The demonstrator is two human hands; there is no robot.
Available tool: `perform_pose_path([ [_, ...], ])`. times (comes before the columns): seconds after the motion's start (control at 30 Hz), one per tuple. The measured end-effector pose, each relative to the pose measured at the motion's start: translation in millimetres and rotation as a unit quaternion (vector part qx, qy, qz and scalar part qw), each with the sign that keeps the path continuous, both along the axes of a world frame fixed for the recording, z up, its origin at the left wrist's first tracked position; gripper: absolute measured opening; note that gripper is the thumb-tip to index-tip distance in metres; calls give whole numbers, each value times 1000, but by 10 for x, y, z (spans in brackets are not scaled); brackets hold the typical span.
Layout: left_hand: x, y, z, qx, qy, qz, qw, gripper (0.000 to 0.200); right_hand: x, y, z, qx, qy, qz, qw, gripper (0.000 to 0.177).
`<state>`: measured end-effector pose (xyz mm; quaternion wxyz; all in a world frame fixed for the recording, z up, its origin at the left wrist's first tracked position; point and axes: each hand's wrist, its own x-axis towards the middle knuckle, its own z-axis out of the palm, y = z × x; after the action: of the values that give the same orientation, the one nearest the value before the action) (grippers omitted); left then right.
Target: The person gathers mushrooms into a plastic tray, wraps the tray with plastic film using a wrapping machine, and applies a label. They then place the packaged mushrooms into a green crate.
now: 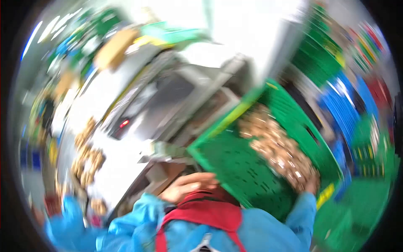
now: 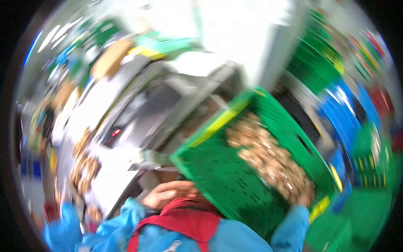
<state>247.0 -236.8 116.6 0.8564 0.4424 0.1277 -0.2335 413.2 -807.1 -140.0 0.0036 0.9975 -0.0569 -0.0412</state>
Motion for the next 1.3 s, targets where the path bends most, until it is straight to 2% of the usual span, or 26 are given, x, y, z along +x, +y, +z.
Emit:
perform_pose_path([
  [0.1,-252,273,-134,6,-36,80,996,60,271,-430,-60,-118,91,92,984,46],
  [0.17,-501,550,-180,62,-48,167,983,57,822,-912,-466,-255,-131,155,946,41],
  [0.2,-651,717,-239,101,-45,212,971,54,814,-380,-187,-364,-324,229,843,87],
  [0.23,-808,891,-337,100,-45,323,940,42,931,223,213,-70,-260,142,952,60],
  [0.27,-968,1112,-413,83,15,435,896,35,860,1451,1163,224,-259,20,939,39],
  [0.3,-1178,1474,-663,122,-36,493,861,34,774,2202,1603,349,-241,83,902,32],
  [0.33,-1494,1827,-897,234,18,580,780,35,689,2958,2037,471,-206,137,847,28],
  [0.37,-1733,2109,-918,255,88,656,705,37,744,3427,2115,541,-78,167,821,27],
  [0.4,-2042,2438,-1075,253,108,720,638,39,756,3904,2191,595,51,191,779,35],
  [0.47,-2671,3140,-1369,341,142,752,546,42,-87,5304,2618,627,233,287,685,34],
  [0.5,-2917,3450,-1443,397,121,756,507,43,-378,5837,2753,544,393,359,648,39],
  [0.53,-3079,3733,-1454,394,82,780,480,44,-805,6393,2801,544,499,393,549,35],
  [0.6,-3391,4367,-1624,443,99,770,448,42,-1459,7399,2596,430,613,436,499,38],
  [0.67,-3583,4861,-1781,516,198,701,451,56,-1970,8370,2075,428,638,447,458,49],
  [0.7,-3577,5004,-1748,582,245,638,441,62,-2181,8820,1848,440,645,413,468,59],
  [0.73,-3538,5090,-1689,571,259,625,465,65,-2336,9243,1614,418,637,411,500,66],
  [0.83,-3525,5385,-1850,608,296,558,481,68,-2688,10104,1327,364,585,433,581,85],
  [0.87,-3519,5427,-1861,605,295,557,486,68,-2746,10279,1258,362,584,430,585,85],
  [0.93,-3492,5458,-1794,515,333,548,568,68,-2816,10566,1066,366,550,462,592,89],
  [0.97,-3499,5476,-1843,528,334,539,565,68,-2812,10675,837,381,566,469,560,88],
  [1.0,-3515,5493,-1853,528,331,538,568,68,-2825,10741,673,382,564,468,563,88],
  [1.07,-3545,5492,-1826,430,303,589,614,69,-2810,10782,491,391,521,551,522,82],
  [1.13,-3615,5458,-1732,441,267,583,628,70,-2766,10668,717,394,505,543,542,77],
  [1.17,-3613,5412,-1600,388,221,614,651,66,-2723,10584,974,393,501,542,549,76],
  [1.23,-3475,5265,-964,260,180,646,695,64,-2542,10434,1478,395,484,544,561,75],
  [1.3,-3276,5163,-417,225,128,635,728,64,-2250,10307,1935,418,463,540,565,75],
])
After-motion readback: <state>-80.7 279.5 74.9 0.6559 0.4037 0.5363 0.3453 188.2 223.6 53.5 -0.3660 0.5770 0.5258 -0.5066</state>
